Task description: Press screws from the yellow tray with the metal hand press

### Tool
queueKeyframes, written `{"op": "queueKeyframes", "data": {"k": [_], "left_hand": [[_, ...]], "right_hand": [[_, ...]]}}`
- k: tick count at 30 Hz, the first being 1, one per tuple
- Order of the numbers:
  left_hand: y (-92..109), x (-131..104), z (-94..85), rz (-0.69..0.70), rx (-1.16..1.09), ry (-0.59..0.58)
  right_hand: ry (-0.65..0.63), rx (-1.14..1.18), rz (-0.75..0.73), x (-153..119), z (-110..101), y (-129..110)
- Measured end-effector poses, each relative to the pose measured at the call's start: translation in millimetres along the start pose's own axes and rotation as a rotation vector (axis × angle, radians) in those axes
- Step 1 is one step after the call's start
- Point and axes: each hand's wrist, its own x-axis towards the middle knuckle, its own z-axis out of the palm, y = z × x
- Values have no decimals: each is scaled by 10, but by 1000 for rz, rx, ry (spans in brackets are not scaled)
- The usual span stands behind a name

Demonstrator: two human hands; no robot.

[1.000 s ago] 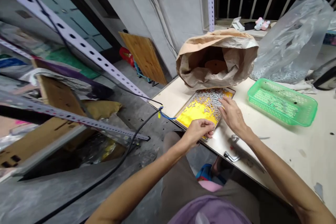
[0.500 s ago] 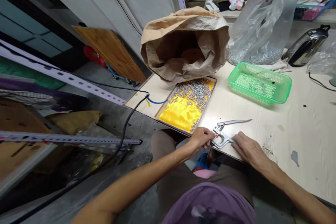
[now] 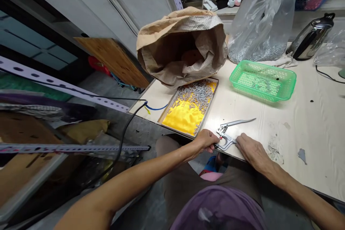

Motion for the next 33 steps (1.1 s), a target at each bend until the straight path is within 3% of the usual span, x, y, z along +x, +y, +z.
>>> {"op": "queueKeyframes", "data": {"k": [8,12,15,19,24,30,33], "left_hand": [[94,-23,2,-51,136,-56],[97,-32,-3,-47,134,-54],[59,-1,-9,-34,114,-57],[-30,84,-27,3,80,-90],[-56,103,-37,5,68,-101],[16,37,-20,-13,106,-78],[1,1,-31,19,228,-48]], "right_hand": [[15,-59,-10,10,4,-12],[-57,-83,-15,29,-22,10],[-65,-107,-32,59,-42,87],[66,-170,-10,130,-17,273],[37,-138,-43,249,-20,420],[-6,-116,-34,289,-94,373],[-14,-73,-27,246,-82,323]]}}
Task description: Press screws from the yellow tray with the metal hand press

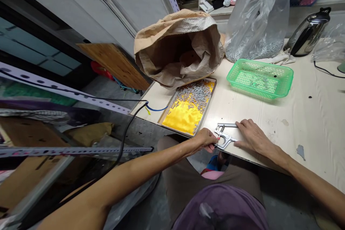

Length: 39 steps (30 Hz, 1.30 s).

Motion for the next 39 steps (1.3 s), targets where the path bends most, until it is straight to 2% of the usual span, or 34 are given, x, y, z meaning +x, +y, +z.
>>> {"op": "queueKeyframes", "data": {"k": [2,4,6,8,10,15,19,24,27,30,32,34,37,39], "left_hand": [[-12,-41,13,127,216,118],[2,-76,56,372,480,298],[55,-73,130,662,700,394],[135,-19,212,902,843,350],[220,64,273,1023,934,280],[371,164,285,1025,1104,227],[445,139,288,1047,1194,193],[494,165,357,985,1173,233],[553,182,382,901,1140,256],[587,201,386,881,1116,268],[540,225,401,917,1082,312],[417,264,449,992,1008,409],[137,328,598,1150,855,592],[-48,354,725,1248,779,651]], "right_hand": [[34,28,2,-32,17,-43],[66,39,5,-54,33,-87],[72,37,10,-66,45,-123],[60,25,19,-79,51,-137],[45,7,37,-110,52,-128],[55,-80,144,-258,31,-87],[55,-102,125,-314,1,-93],[76,-61,91,-256,-12,-13],[50,-20,91,-193,9,48],[28,-34,102,-157,18,67],[43,-62,95,-158,-2,79],[57,-66,67,-170,-43,122],[43,-10,-5,-187,-106,242],[42,34,-30,-177,-119,330]]}}
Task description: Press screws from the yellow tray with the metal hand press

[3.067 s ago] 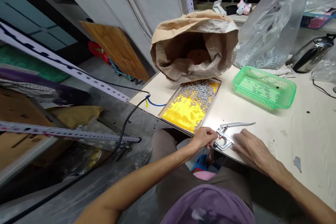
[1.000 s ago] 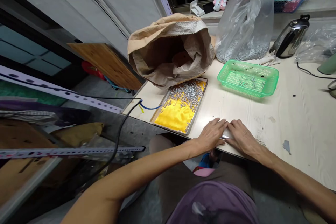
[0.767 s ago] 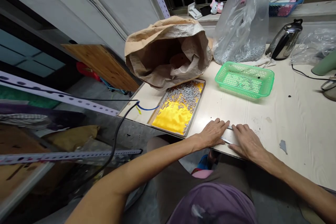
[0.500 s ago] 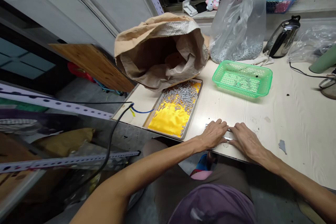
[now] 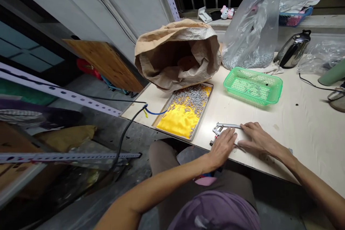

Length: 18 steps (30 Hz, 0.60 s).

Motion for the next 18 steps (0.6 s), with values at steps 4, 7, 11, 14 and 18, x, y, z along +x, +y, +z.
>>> {"op": "queueKeyframes", "data": {"k": [4,7,11,14,18], "left_hand": [[141,-192,122,64,-56,55],[191,-181,99,38,-74,44],[198,-115,70,11,-97,41],[210,-171,94,31,-120,-4],[159,-428,-18,80,-165,79]], "right_hand": [[74,2,58,123,35,127],[62,-23,130,319,26,139],[-8,-128,118,583,-37,-123],[-134,-85,-207,730,6,-476],[-247,-122,-461,907,213,-757]]}}
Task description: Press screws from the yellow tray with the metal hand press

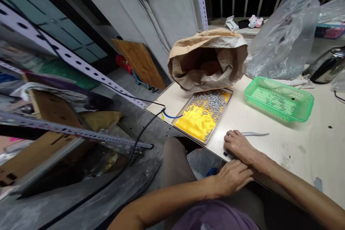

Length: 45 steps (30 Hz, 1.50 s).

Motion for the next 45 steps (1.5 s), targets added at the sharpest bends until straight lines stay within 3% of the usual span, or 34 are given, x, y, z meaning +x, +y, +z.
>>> {"op": "queueKeyframes", "data": {"k": [3,6,8,10,15,17,20,23,25,28,31,33,36,40,45], "left_hand": [[-151,-172,-344,-70,41,107],[-462,-249,-757,-322,152,192],[-700,-263,-960,-468,218,153],[-897,-261,-1069,-524,244,39],[-1076,-197,-1103,-479,254,-232],[-1074,-154,-1098,-444,286,-301],[-1075,-95,-1093,-387,347,-383],[-1110,-64,-1084,-397,336,-388],[-1154,-61,-1081,-512,250,-295],[-1219,-69,-1097,-823,-77,-36],[-1218,-64,-1145,-1064,-545,201],[-1165,-47,-1194,-1086,-773,285],[-1051,-18,-1277,-1055,-935,345],[-973,-12,-1354,-1085,-1034,425],[-1020,-21,-1379,-1135,-1145,520]], "right_hand": [[5,-25,-60,127,101,32],[70,-59,-98,145,132,61],[114,-100,-99,133,127,47],[138,-115,-87,136,117,22],[274,-10,-14,170,-26,94],[415,51,67,117,-196,272],[624,35,307,-87,-545,730],[712,-153,595,-356,-858,1188],[739,-241,715,-460,-960,1307],[767,-18,632,-352,-902,1080],[673,463,422,47,-680,539],[570,706,345,358,-540,190],[540,887,312,703,-432,-117],[564,909,307,873,-427,-184],[592,947,360,965,-352,-184]]}}
